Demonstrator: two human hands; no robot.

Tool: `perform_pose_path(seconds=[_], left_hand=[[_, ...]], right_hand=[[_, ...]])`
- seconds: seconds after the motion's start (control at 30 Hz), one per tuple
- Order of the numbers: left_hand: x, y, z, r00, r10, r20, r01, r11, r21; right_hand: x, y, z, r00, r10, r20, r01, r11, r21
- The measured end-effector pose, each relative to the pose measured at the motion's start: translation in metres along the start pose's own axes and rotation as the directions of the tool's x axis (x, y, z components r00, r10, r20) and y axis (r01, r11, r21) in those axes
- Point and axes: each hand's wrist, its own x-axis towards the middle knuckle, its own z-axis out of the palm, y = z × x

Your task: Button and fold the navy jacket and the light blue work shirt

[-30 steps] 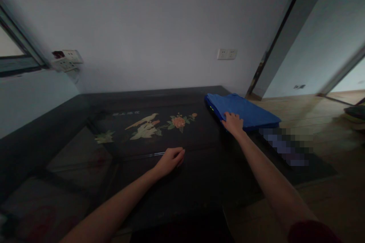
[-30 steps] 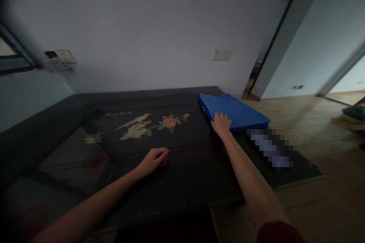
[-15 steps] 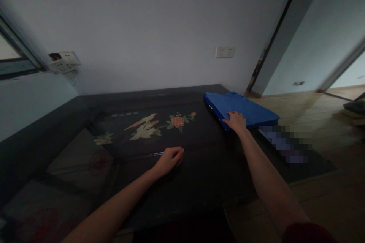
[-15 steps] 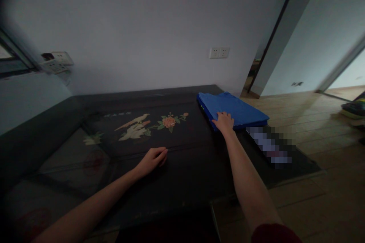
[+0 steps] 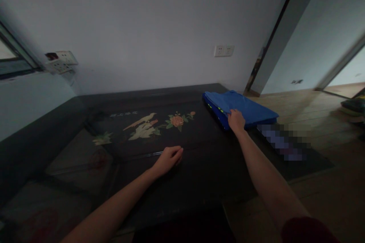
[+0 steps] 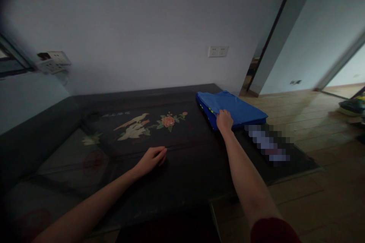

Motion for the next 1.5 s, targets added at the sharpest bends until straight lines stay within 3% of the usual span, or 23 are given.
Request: perform_pose_path(seconds=[0.3, 0.87, 1.0, 1.17, 1.27, 1.37, 1.43, 1.5], left_hand=[[0.0, -0.003, 0.001, 1.0, -0.002, -0.005, 0.002, 1.0, -0.014], [0.0, -0.001, 0.0, 1.0, -0.024, 0.006, 0.024, 1.0, -0.021], [0.001, 0.0, 0.0, 0.999, -0.037, 0.005, 0.037, 0.998, -0.044], [0.003, -0.003, -0.001, 0.998, -0.027, -0.056, 0.019, 0.99, -0.137], [0.007, -0.009, 0.0, 0.989, -0.057, -0.135, 0.012, 0.948, -0.317], [0.012, -0.016, -0.002, 0.964, -0.162, -0.212, 0.009, 0.813, -0.582], [0.015, -0.019, -0.008, 0.933, -0.281, -0.224, 0.021, 0.663, -0.748], [0.017, -0.018, -0.016, 0.897, -0.41, -0.164, 0.078, 0.513, -0.855]], right_hand=[[0.008, 0.012, 0.0, 0.98, -0.025, -0.197, 0.064, 0.978, 0.196], [0.004, -0.01, -0.015, 0.975, -0.054, -0.214, 0.117, 0.948, 0.296], [0.0, -0.025, -0.015, 0.963, -0.109, -0.246, 0.201, 0.898, 0.39], [-0.021, -0.065, -0.017, 0.934, -0.264, -0.24, 0.355, 0.752, 0.555], [-0.047, -0.095, -0.021, 0.895, -0.414, -0.165, 0.422, 0.67, 0.61], [-0.081, -0.125, -0.031, 0.831, -0.552, -0.077, 0.458, 0.598, 0.658], [-0.106, -0.141, -0.042, 0.758, -0.652, -0.011, 0.468, 0.532, 0.705], [-0.131, -0.153, -0.056, 0.648, -0.761, 0.041, 0.484, 0.452, 0.749]])
